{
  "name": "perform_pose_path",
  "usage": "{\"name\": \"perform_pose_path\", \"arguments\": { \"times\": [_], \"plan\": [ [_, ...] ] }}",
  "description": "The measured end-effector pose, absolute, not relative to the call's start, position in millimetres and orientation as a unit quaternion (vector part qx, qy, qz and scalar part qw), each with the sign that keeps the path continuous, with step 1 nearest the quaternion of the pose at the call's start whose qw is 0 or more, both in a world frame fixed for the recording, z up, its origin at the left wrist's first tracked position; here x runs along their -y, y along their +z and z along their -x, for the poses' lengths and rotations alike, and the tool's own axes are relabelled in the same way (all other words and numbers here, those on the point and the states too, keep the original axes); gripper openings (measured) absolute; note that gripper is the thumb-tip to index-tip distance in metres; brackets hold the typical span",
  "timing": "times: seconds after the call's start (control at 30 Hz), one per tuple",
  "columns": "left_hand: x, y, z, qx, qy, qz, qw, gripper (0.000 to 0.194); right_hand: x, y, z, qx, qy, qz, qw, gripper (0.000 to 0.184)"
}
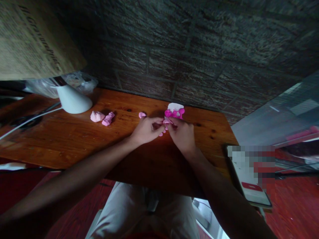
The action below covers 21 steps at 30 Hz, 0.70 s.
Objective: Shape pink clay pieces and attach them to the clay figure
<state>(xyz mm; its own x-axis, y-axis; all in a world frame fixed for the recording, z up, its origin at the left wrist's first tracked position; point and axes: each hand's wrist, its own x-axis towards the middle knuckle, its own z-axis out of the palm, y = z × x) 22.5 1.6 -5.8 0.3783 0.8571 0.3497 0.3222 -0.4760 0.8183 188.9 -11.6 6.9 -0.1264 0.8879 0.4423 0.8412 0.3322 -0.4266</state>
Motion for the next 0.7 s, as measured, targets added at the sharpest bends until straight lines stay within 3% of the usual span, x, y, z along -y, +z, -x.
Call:
{"name": "perform_pose_path", "arguments": {
  "times": [0.23, 0.5, 0.7],
  "plan": [
    [-5.1, -2.5, -14.1, -0.493, 0.351, -0.788, 0.112, 0.029, 15.7, -0.5, -182.3, 0.766, 0.085, 0.535, 0.347, 0.023],
    [-7.7, -2.3, -7.5, -0.485, 0.316, -0.812, 0.078, 0.021, 18.7, -1.7, -179.4, 0.767, 0.099, 0.517, 0.366, 0.019],
    [-9.1, -2.4, -9.3, -0.481, 0.29, -0.824, 0.077, 0.026, 19.3, -2.1, -178.8, 0.768, 0.101, 0.526, 0.352, 0.017]
  ]
}}
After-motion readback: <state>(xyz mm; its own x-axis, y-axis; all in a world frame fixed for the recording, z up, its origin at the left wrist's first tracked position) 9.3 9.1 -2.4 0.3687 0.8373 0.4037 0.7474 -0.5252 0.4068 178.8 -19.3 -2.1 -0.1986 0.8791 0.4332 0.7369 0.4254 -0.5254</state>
